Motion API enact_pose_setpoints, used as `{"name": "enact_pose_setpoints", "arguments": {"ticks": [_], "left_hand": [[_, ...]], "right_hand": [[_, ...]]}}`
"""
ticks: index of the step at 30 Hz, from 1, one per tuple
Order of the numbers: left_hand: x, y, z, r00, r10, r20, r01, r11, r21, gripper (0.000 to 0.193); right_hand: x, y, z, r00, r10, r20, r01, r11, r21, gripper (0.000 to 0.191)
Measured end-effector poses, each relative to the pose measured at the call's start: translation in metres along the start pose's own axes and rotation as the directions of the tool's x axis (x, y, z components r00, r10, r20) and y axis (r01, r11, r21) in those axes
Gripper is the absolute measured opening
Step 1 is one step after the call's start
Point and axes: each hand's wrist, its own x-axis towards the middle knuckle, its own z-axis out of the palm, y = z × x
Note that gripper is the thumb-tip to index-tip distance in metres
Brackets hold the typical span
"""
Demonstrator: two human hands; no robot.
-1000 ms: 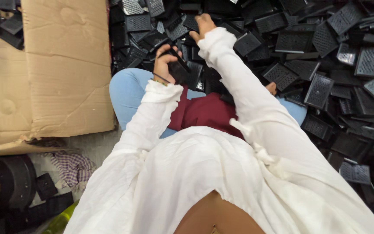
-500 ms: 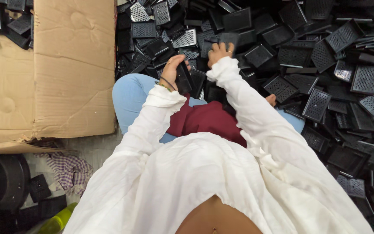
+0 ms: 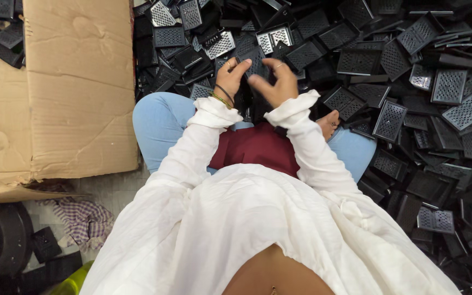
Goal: The person sits on the floor among large piles of black perforated plastic components. They pick up individual parts, turn them over in their hands, and place them into an open cardboard box, repeating this handling one part at a time throughout the episode.
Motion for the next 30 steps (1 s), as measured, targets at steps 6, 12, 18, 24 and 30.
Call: {"name": "enact_pose_setpoints", "arguments": {"ticks": [6, 12, 18, 24, 30], "left_hand": [[-0.013, 0.015, -0.005, 0.997, -0.076, 0.002, 0.075, 0.969, -0.235, 0.076], [-0.014, 0.032, 0.0, 0.983, -0.176, -0.052, 0.139, 0.897, -0.42, 0.093], [-0.015, 0.009, 0.001, 0.991, -0.133, -0.02, 0.12, 0.94, -0.319, 0.088], [-0.015, 0.001, -0.004, 0.997, 0.065, 0.034, -0.056, 0.972, -0.227, 0.053], [-0.012, 0.01, -0.014, 0.995, 0.033, 0.099, 0.017, 0.888, -0.459, 0.048]], "right_hand": [[-0.009, -0.034, 0.003, 0.966, 0.238, 0.098, -0.248, 0.963, 0.109, 0.061], [-0.022, -0.047, 0.013, 0.949, 0.245, 0.199, -0.314, 0.807, 0.501, 0.057], [-0.025, -0.044, 0.013, 0.961, 0.235, 0.15, -0.277, 0.858, 0.433, 0.064], [-0.025, -0.037, 0.019, 0.993, 0.052, 0.11, -0.065, 0.992, 0.112, 0.061], [-0.02, 0.001, 0.008, 0.897, 0.281, 0.343, -0.443, 0.558, 0.702, 0.056]]}}
